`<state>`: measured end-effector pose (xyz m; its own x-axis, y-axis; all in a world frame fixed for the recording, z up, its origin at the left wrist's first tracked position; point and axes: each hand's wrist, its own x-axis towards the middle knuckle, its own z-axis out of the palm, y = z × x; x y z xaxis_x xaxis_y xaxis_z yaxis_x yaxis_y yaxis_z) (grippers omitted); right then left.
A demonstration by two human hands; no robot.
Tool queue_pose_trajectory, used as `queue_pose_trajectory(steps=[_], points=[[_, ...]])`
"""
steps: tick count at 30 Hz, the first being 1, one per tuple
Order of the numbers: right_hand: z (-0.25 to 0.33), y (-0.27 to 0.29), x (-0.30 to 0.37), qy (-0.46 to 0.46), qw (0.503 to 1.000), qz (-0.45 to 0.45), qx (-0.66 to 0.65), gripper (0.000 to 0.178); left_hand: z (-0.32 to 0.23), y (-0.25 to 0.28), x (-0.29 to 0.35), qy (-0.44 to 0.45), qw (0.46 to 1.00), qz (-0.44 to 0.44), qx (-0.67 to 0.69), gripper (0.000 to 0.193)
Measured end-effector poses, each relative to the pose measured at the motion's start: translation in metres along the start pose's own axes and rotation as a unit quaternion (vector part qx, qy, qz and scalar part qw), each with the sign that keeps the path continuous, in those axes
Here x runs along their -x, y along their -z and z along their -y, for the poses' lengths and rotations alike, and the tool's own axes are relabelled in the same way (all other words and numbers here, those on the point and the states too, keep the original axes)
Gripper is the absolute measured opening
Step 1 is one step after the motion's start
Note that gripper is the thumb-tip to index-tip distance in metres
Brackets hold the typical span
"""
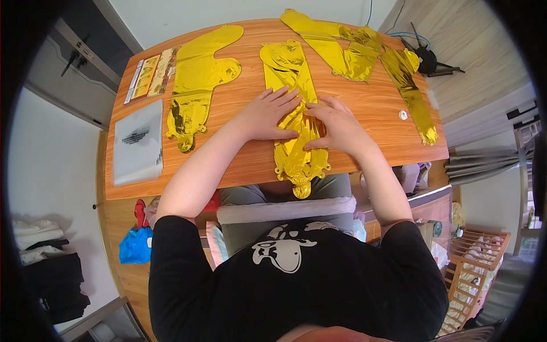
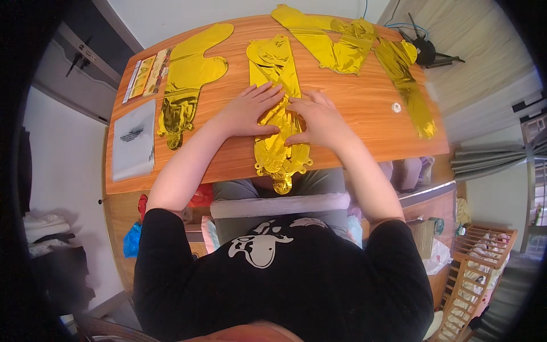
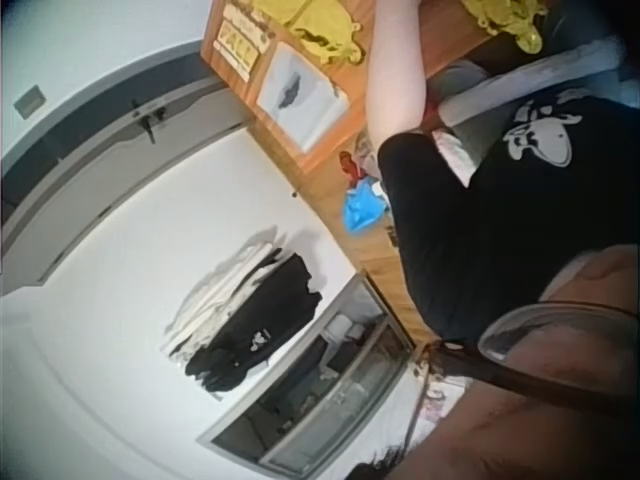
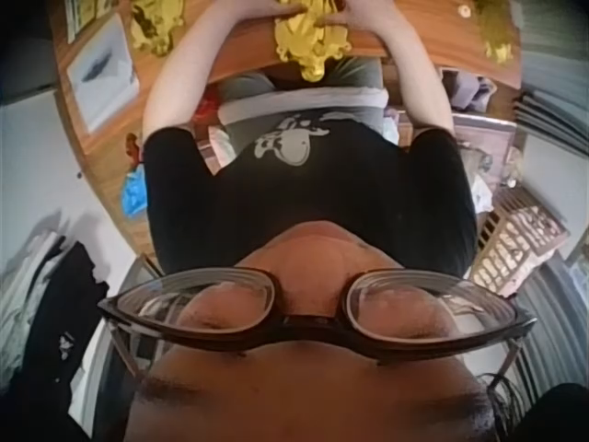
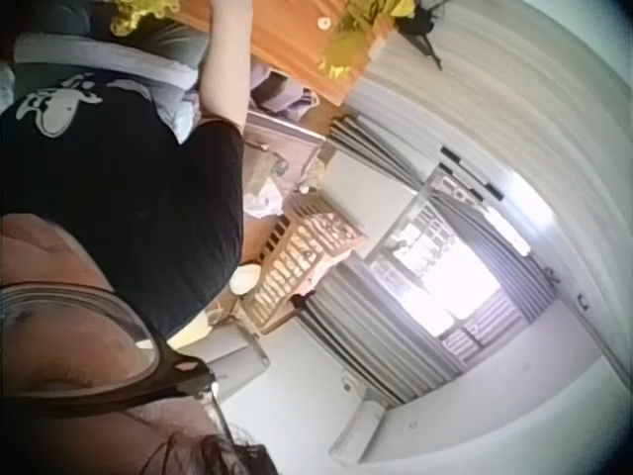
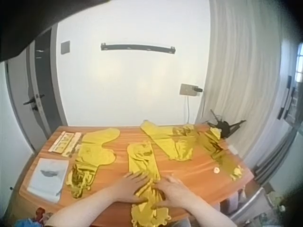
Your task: Folding deflated foil balloons and placing them into plastic packaging sleeves with cardboard backings.
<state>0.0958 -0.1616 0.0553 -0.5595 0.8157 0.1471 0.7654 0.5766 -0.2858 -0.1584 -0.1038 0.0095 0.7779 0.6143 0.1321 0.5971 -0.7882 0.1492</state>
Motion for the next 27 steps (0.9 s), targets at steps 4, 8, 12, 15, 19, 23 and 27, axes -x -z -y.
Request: queue_pose_trajectory(steps=[4, 8, 12, 15, 19, 23, 27], points=[[0.0, 0.0, 0.0, -0.001, 1.0, -0.009, -0.005, 0.077, 0.0, 0.002, -0.002, -0.001, 1.0, 0.006, 0.001, 0.098], [-0.001, 0.001, -0.001, 0.017, 0.999, -0.014, -0.033, 0.076, 0.001, 0.001, 0.0, 0.0, 1.0, 0.004, 0.006, 0.099], [-0.002, -0.003, 0.002, 0.028, 1.0, -0.002, 0.003, 0.074, 0.001, 0.001, 0.0, -0.001, 1.0, 0.003, 0.009, 0.098], [0.004, -0.002, 0.001, 0.008, 1.0, -0.004, -0.015, 0.078, 0.001, 0.0, 0.0, 0.001, 1.0, 0.002, 0.005, 0.098], [0.008, 0.002, 0.0, -0.023, 0.999, -0.007, -0.021, 0.094, -0.002, 0.005, -0.001, 0.005, 1.0, 0.021, 0.007, 0.096], [0.008, 0.001, 0.001, -0.014, 1.0, 0.02, -0.004, 0.105, -0.002, 0.005, 0.0, 0.003, 1.0, 0.018, 0.006, 0.095], [0.011, -0.002, 0.007, 0.005, 0.999, 0.028, 0.016, 0.111, -0.001, 0.002, 0.0, 0.0, 1.0, 0.01, -0.002, 0.095]])
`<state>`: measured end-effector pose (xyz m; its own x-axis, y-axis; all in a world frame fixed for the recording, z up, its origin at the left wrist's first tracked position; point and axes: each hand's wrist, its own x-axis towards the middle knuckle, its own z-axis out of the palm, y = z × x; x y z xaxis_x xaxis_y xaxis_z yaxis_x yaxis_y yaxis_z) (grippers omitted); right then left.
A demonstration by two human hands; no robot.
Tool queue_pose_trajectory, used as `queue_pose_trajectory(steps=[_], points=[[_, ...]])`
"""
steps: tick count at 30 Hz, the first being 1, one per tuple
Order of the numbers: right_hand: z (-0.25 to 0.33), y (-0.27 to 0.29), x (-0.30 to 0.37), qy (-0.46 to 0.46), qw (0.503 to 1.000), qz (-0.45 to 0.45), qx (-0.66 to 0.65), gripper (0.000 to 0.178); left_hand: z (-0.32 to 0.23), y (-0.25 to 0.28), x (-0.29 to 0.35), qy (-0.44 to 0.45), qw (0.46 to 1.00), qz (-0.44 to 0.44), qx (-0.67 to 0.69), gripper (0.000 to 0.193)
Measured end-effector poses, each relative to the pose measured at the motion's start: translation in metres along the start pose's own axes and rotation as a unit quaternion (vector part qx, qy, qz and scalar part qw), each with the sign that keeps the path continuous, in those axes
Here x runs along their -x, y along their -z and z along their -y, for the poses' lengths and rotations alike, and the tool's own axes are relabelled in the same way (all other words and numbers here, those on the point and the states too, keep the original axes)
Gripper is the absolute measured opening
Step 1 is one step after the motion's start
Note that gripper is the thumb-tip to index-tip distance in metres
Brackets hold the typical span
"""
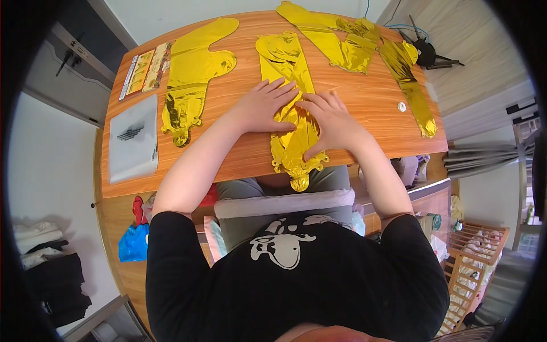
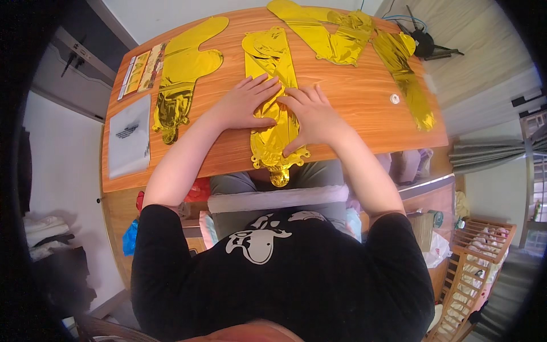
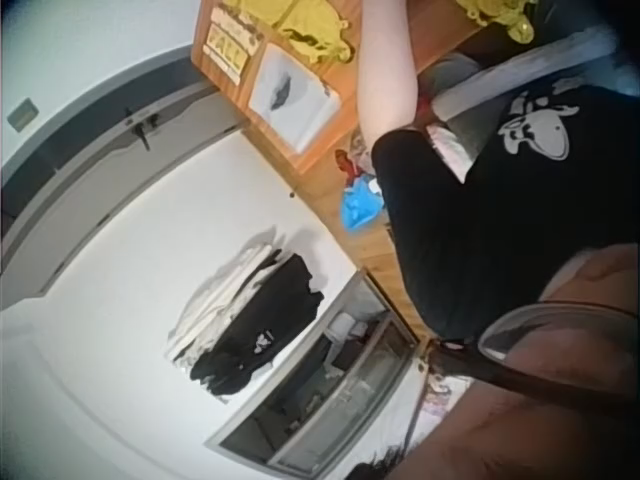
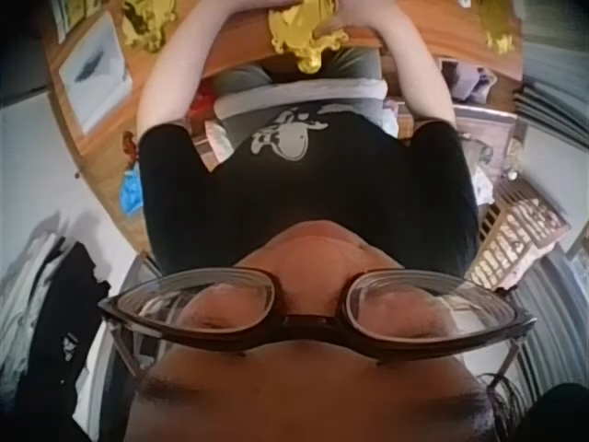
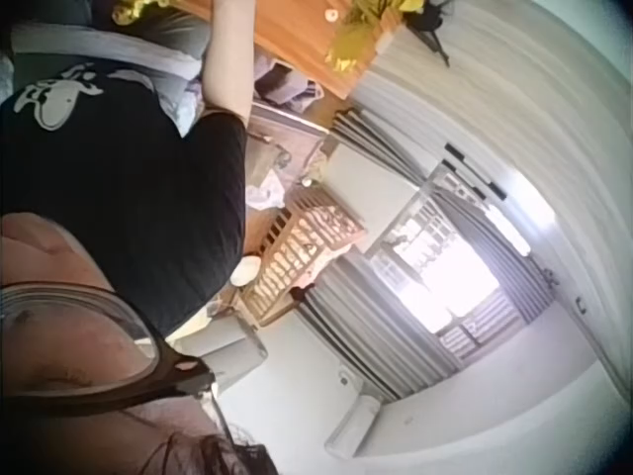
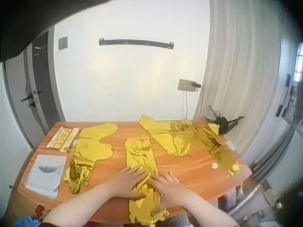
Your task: Folding deflated foil balloons and placing them into plastic packaging sleeves with cardboard backings.
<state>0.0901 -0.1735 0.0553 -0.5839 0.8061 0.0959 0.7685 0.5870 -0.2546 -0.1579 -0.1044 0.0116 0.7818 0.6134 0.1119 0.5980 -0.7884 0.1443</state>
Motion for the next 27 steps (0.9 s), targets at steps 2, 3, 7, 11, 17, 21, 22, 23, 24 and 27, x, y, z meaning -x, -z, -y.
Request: queue_pose_trajectory(steps=[2, 3, 7, 11, 17, 21, 22, 23, 24, 27], points=[[0.0, -0.001, 0.002, 0.003, 1.0, 0.001, 0.0, 0.114, 0.0, -0.001, 0.0, -0.001, 1.0, -0.004, -0.003, 0.095], [-0.001, 0.0, 0.003, 0.008, 0.999, -0.014, -0.028, 0.105, 0.0, -0.001, 0.0, 0.0, 1.0, -0.005, -0.003, 0.096], [-0.037, -0.007, 0.008, 0.055, 0.98, -0.129, -0.143, 0.057, 0.0, 0.0, -0.002, -0.005, 1.0, -0.012, -0.005, 0.097], [-0.052, -0.011, 0.018, 0.084, 0.987, -0.09, -0.106, 0.033, -0.002, 0.002, -0.002, -0.008, 1.0, -0.007, -0.015, 0.096], [-0.042, -0.01, 0.027, 0.124, 0.986, -0.098, -0.05, 0.031, -0.006, 0.006, 0.001, -0.01, 1.0, -0.001, -0.03, 0.094], [-0.037, -0.008, 0.043, 0.127, 0.99, -0.043, -0.046, 0.047, -0.01, 0.012, 0.004, -0.026, 0.999, 0.023, -0.026, 0.094], [-0.036, -0.01, 0.047, 0.138, 0.989, -0.034, -0.048, 0.06, -0.012, 0.013, 0.006, -0.032, 0.998, 0.042, -0.019, 0.094], [-0.03, -0.006, 0.051, 0.141, 0.988, -0.035, -0.05, 0.06, -0.016, 0.014, 0.01, -0.029, 0.998, 0.043, -0.022, 0.094], [-0.022, 0.002, 0.056, 0.148, 0.988, -0.008, -0.049, 0.074, -0.022, 0.015, 0.014, -0.031, 0.998, 0.049, -0.016, 0.095], [-0.01, 0.01, 0.069, 0.16, 0.986, 0.02, -0.039, 0.096, -0.036, 0.015, 0.025, -0.034, 0.998, 0.055, -0.009, 0.096]])
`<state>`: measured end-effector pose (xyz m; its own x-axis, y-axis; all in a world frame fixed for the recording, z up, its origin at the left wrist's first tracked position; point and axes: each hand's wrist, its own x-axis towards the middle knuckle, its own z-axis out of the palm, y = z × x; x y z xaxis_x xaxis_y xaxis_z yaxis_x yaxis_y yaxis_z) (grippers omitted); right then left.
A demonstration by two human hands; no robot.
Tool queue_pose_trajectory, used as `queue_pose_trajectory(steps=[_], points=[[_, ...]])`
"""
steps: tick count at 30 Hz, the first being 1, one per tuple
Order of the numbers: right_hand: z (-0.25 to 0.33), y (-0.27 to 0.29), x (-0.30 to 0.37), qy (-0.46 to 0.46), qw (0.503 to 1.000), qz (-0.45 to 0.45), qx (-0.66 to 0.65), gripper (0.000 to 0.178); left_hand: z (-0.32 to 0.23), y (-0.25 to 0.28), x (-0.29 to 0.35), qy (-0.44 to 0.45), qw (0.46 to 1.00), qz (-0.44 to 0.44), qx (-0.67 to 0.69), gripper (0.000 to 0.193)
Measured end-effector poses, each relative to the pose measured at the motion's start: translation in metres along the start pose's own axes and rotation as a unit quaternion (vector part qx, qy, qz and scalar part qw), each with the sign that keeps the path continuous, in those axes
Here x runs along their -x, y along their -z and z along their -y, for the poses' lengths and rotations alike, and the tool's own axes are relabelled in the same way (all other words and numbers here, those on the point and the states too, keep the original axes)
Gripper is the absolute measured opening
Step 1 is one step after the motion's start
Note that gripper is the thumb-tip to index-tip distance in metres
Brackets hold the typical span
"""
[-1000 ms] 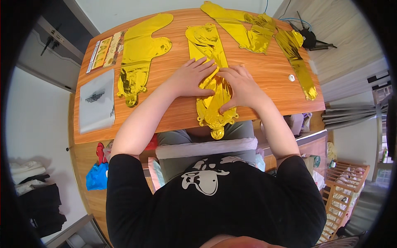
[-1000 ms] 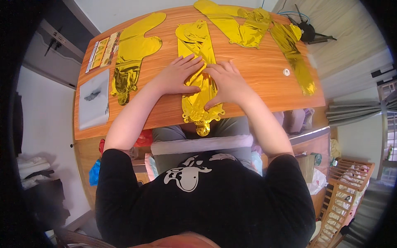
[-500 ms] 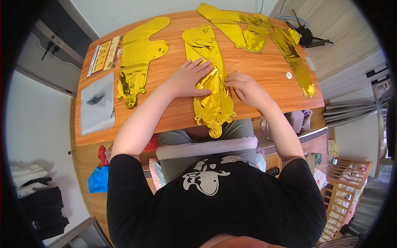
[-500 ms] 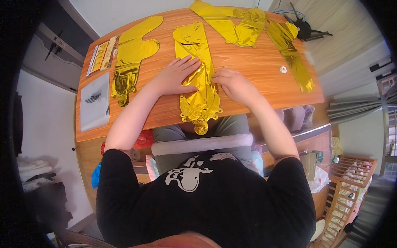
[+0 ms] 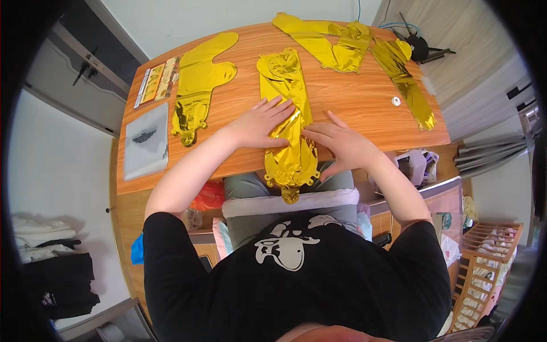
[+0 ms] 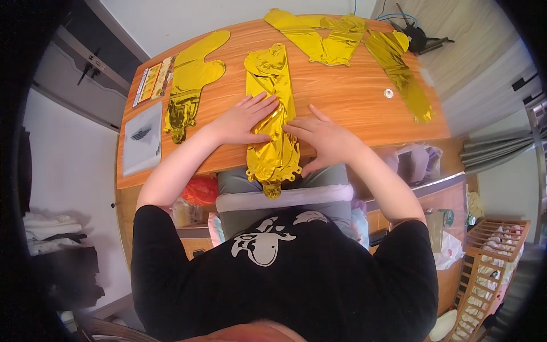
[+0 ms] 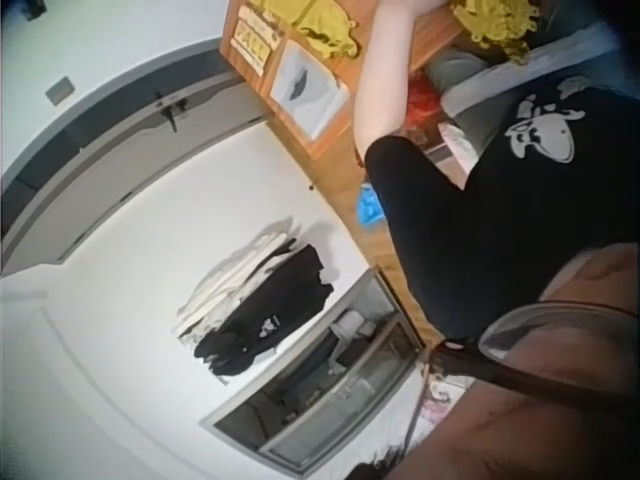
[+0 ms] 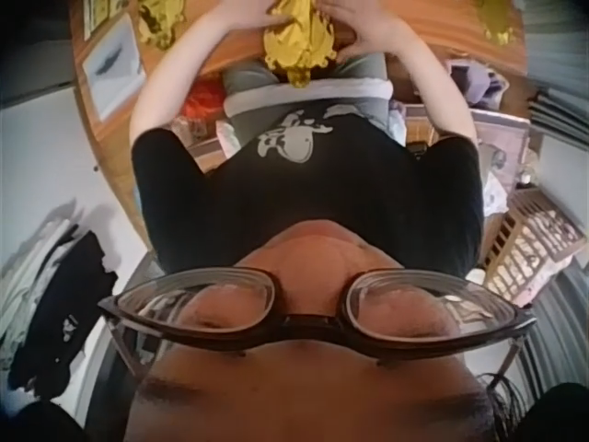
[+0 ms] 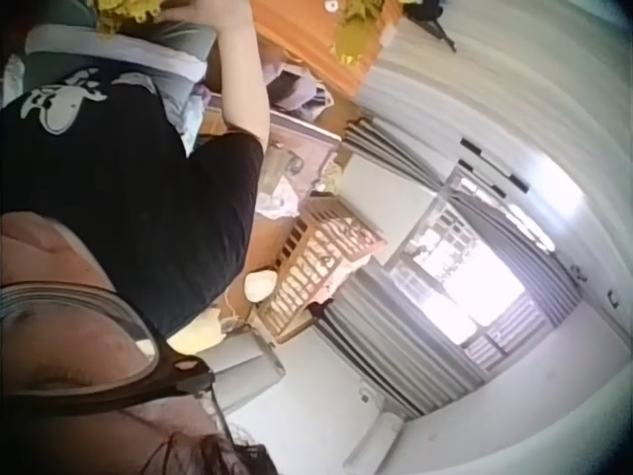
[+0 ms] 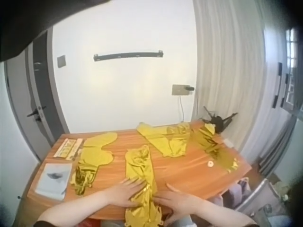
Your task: Folding deflated foil balloons and placing them into plastic packaging sleeves with cardboard backings.
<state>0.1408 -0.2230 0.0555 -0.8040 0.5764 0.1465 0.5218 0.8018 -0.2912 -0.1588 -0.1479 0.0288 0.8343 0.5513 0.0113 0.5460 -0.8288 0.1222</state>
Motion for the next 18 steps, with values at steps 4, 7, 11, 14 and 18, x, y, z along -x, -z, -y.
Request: queue_pose_trajectory(steps=[4, 7, 11, 14, 18], points=[[0.018, -0.006, 0.002, 0.031, 0.995, 0.01, 0.09, 0.101, -0.017, -0.004, 0.012, 0.003, 1.0, -0.004, 0.006, 0.097], [0.014, -0.033, 0.004, 0.026, 0.987, -0.046, 0.154, 0.088, -0.025, -0.005, 0.013, 0.001, 1.0, -0.007, -0.007, 0.094], [0.018, -0.046, 0.003, 0.02, 0.981, -0.075, 0.178, 0.069, -0.012, -0.013, 0.01, 0.023, 0.998, 0.026, 0.044, 0.091], [0.019, -0.047, 0.003, 0.03, 0.98, -0.088, 0.174, 0.058, 0.009, -0.024, 0.01, 0.064, 0.804, -0.087, 0.585, 0.094], [0.02, -0.047, 0.004, 0.034, 0.98, -0.09, 0.175, 0.059, -0.002, -0.026, 0.035, 0.008, 0.795, -0.112, 0.597, 0.1]])
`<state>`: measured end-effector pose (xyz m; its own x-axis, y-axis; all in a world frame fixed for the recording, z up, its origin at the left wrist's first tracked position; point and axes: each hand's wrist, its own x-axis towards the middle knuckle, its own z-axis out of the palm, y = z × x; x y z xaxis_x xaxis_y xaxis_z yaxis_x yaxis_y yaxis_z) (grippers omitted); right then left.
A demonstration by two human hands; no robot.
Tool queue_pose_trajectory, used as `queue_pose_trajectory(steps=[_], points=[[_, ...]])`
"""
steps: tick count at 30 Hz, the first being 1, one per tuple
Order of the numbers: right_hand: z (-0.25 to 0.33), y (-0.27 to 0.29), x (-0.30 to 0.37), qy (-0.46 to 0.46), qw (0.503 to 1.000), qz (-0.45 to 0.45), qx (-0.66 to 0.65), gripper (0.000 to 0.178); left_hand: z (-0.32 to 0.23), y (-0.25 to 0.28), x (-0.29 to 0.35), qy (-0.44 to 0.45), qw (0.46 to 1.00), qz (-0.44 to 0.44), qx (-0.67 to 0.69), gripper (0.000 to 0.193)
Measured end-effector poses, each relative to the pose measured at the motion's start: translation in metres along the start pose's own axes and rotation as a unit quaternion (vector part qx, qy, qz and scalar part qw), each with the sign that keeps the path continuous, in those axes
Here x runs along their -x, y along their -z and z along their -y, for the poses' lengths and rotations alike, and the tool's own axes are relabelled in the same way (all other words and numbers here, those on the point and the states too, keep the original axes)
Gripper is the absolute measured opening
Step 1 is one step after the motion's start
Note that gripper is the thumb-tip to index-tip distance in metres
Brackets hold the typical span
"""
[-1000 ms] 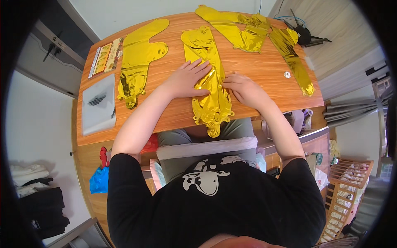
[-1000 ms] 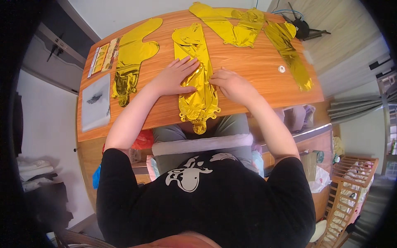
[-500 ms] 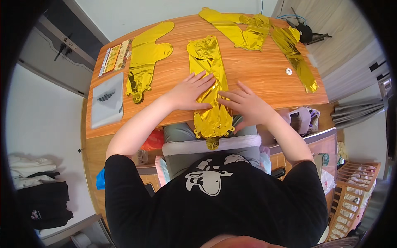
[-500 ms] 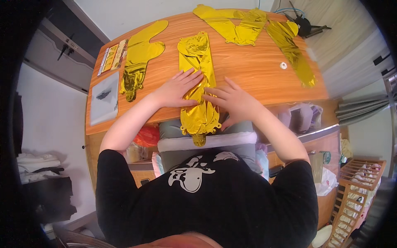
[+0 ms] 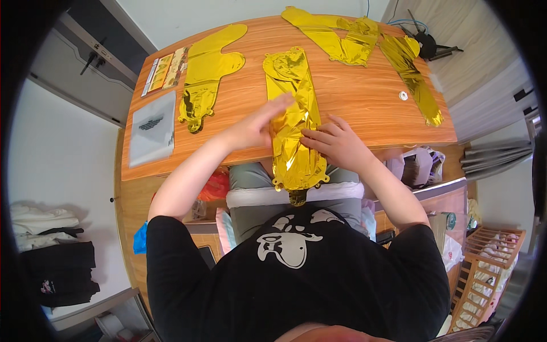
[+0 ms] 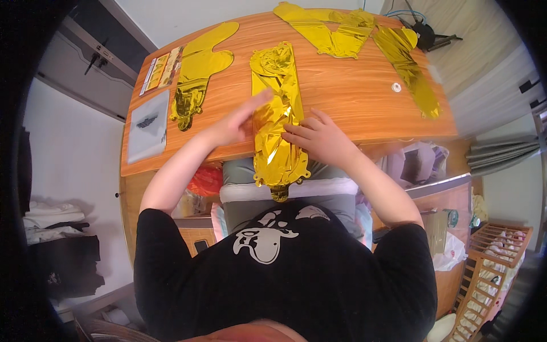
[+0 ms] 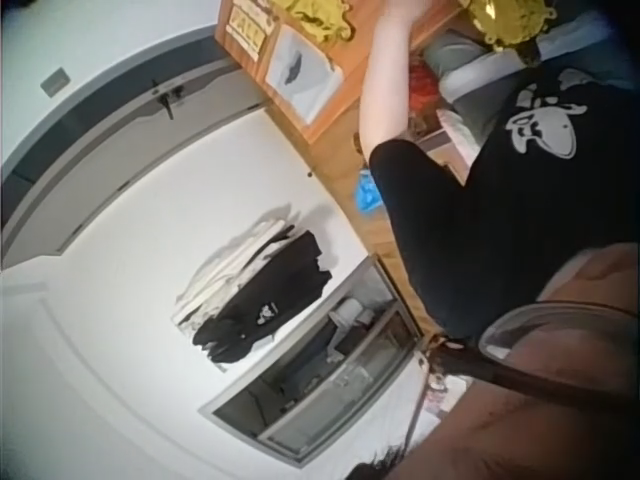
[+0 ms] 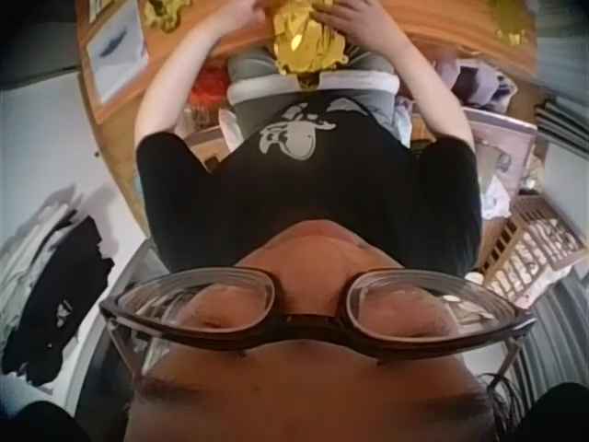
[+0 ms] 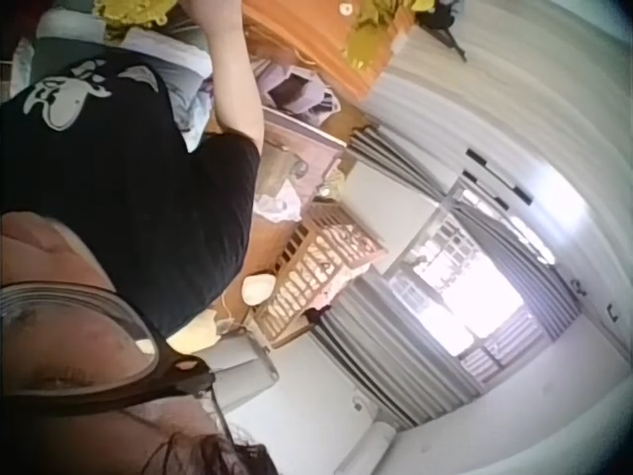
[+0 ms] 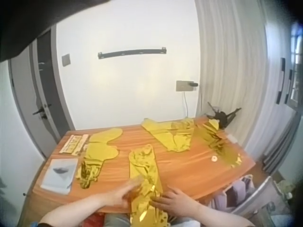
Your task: Folding deflated foil balloons and placing them into plastic packaging sleeves with cardboard backings.
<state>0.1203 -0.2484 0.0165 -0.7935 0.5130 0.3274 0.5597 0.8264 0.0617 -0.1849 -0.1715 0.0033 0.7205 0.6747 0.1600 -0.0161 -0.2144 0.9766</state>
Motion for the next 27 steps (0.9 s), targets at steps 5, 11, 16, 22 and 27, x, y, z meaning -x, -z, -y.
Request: queue_pose_trajectory(steps=[5, 11, 16, 22, 27], points=[[0.001, 0.0, 0.003, 0.002, 1.0, 0.0, 0.014, 0.063, -0.056, -0.042, 0.025, -0.028, 0.817, 0.176, -0.549, 0.105], [0.005, -0.003, 0.005, -0.003, 0.998, -0.04, -0.04, 0.062, -0.043, -0.046, 0.03, -0.036, 0.815, 0.156, -0.556, 0.096], [0.002, -0.006, 0.008, -0.029, 0.988, -0.093, -0.117, 0.052, -0.034, -0.047, 0.033, -0.054, 0.823, 0.133, -0.55, 0.092], [0.004, -0.002, 0.008, -0.036, 0.99, -0.081, -0.112, 0.049, -0.035, -0.049, 0.033, -0.056, 0.819, 0.126, -0.557, 0.086], [0.01, -0.004, 0.007, -0.034, 0.992, -0.101, -0.066, 0.05, -0.034, -0.05, 0.033, -0.057, 0.821, 0.119, -0.555, 0.079]])
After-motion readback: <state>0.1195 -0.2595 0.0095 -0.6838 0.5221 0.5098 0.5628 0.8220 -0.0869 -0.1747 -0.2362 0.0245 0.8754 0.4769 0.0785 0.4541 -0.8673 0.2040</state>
